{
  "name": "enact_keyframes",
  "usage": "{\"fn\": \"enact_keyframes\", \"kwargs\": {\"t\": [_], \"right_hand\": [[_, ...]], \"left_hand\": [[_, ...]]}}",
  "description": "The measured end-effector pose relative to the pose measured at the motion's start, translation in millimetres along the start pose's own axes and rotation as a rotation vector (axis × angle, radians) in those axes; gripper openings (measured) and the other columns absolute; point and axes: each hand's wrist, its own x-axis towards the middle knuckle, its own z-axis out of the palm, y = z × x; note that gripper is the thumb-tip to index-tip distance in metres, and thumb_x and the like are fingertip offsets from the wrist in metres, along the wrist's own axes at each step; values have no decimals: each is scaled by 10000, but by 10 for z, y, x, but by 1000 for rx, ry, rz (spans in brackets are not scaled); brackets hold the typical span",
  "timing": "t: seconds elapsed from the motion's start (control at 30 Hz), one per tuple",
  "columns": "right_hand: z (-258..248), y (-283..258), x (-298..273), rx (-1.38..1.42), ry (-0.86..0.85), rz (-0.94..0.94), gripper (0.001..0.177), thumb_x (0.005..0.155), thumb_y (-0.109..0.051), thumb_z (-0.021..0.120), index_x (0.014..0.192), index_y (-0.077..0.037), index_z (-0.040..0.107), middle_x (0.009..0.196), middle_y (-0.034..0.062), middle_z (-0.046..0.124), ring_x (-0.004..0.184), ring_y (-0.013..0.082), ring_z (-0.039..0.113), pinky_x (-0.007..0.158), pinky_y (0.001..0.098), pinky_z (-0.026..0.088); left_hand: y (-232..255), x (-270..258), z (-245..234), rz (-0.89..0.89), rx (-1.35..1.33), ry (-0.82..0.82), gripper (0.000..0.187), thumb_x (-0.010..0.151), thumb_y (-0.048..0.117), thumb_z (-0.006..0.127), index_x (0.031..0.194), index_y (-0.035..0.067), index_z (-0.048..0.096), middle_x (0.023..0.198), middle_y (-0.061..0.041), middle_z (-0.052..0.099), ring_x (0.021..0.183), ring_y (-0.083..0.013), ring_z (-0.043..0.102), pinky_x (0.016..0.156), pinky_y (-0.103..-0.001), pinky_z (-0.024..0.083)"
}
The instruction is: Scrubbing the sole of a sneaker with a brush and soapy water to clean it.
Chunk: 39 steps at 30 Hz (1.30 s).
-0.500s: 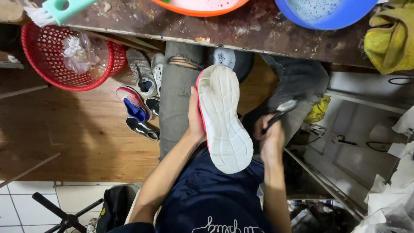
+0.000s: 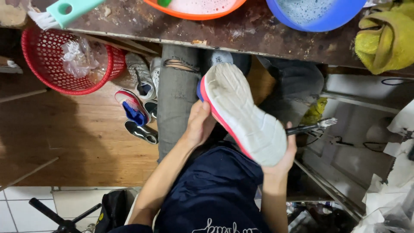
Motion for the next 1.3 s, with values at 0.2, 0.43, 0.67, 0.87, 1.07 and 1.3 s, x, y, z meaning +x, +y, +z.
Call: {"fn": "enact_keyframes", "kwargs": {"t": [0.2, 0.43, 0.67, 0.87, 1.07, 1.3], "right_hand": [[83, -221, 98, 47, -67, -41, 305, 926, -278, 575, 973, -1, 693, 1004, 181, 690, 949, 265, 678, 916, 439, 536], [-383, -640, 402, -143, -294, -77, 407, 1002, -325, 473, 696, -74, 573, 845, 205, 683, 933, 397, 680, 929, 536, 510], [-252, -657, 359, -212, -562, -29, 417, 1028, -371, 362, 695, -121, 400, 908, 222, 597, 1040, 441, 608, 935, 537, 458], [147, -645, 190, -544, -393, -343, 366, 1018, -378, 358, 715, -172, 362, 729, 120, 516, 699, 238, 572, 650, 265, 466], [578, -972, -76, -1277, 61, -947, 232, 1065, -160, 335, 867, -79, 426, 670, 36, 427, 654, 123, 465, 666, 244, 384], [1772, -926, -629, -1783, -291, -1464, 248, 1222, 0, 577, 1007, 59, 467, 828, 136, 443, 735, 212, 408, 679, 357, 321]], "left_hand": [[-199, -100, -279, 72, 96, -132, 319, 883, 169, 583, 1077, -82, 617, 995, -229, 653, 978, -286, 624, 921, -520, 462], [-356, -331, -594, -171, -158, -221, 202, 691, 18, 701, 850, -78, 624, 862, -235, 664, 842, -298, 673, 824, -451, 507], [99, -266, -335, -303, -418, -311, 551, 943, 399, 506, 1395, 92, 433, 1311, -159, 554, 1221, -296, 511, 1028, -501, 383], [39, -177, -1034, -364, -431, -320, 614, 820, 349, 651, 1326, 52, 474, 1197, -237, 598, 1112, -380, 574, 927, -572, 440], [123, -39, -1075, -559, -637, -210, 572, 813, 170, 677, 1300, -52, 472, 1185, -246, 601, 1102, -386, 585, 963, -536, 461], [586, 158, -437, -434, -473, -165, 602, 889, 268, 618, 1351, -63, 421, 1286, -226, 534, 1190, -324, 522, 1013, -469, 409]]}}
